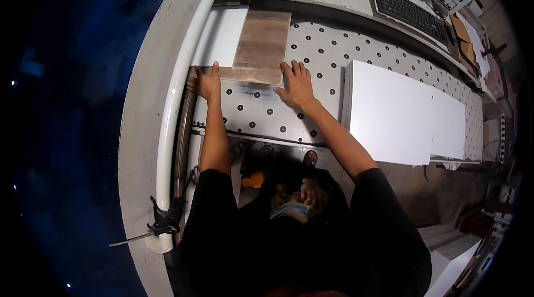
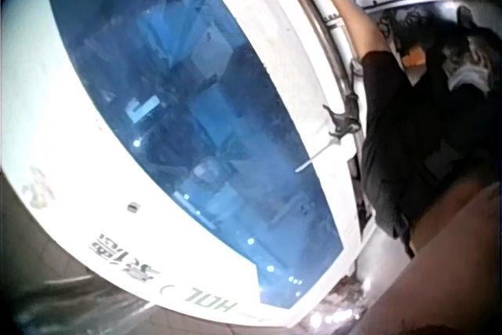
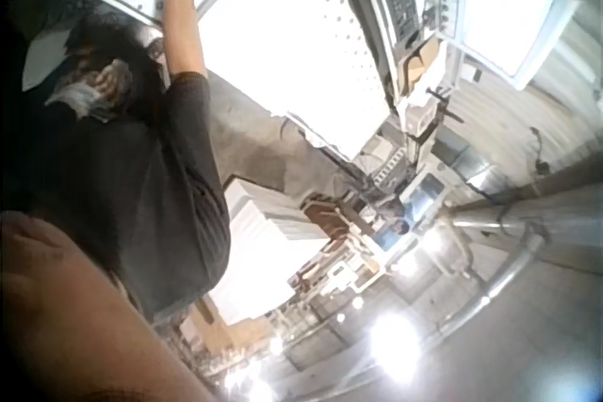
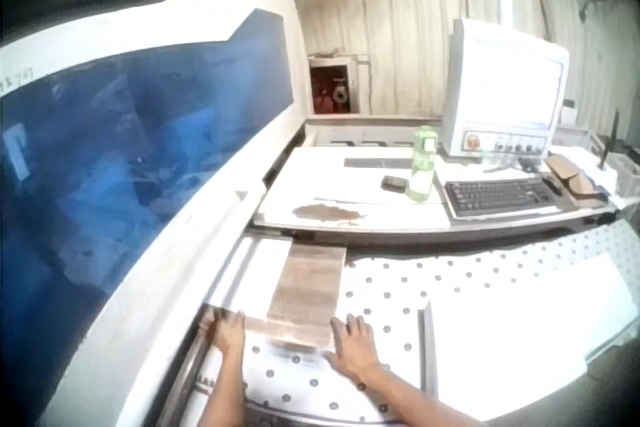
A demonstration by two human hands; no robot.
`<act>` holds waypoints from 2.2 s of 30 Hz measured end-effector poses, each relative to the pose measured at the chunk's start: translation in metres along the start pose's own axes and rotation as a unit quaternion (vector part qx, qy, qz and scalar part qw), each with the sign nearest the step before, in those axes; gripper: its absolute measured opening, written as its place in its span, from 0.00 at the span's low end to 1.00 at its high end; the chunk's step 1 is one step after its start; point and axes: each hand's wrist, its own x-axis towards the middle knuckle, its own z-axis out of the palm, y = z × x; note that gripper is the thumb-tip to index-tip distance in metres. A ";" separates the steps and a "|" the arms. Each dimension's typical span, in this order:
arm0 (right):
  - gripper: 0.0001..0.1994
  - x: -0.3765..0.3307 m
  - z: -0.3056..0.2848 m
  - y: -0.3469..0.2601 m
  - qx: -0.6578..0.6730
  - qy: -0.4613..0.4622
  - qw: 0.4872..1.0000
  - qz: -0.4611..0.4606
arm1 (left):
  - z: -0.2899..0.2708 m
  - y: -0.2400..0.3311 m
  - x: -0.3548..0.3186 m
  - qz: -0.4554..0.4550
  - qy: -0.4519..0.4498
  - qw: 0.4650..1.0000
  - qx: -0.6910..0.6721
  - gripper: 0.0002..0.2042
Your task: The person places white rectangular panels onto a perforated metal workbench, aligns them, and uses a handheld tool to secure them. They repeatedly retrieve panels from a nearby stack, place them on the bench, and perform the securing action.
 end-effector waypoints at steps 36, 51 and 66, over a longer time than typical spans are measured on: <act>0.37 0.086 0.095 -0.072 0.094 -0.052 0.983 -0.149 | -0.005 -0.001 -0.005 0.045 0.012 0.998 0.039 0.49; 0.34 0.089 0.093 -0.073 0.100 -0.026 0.983 -0.151 | -0.001 -0.003 -0.002 0.035 0.002 0.999 0.038 0.50; 0.33 0.085 0.089 -0.077 0.140 0.030 0.974 -0.178 | -0.003 -0.006 -0.007 0.023 -0.012 1.000 0.012 0.49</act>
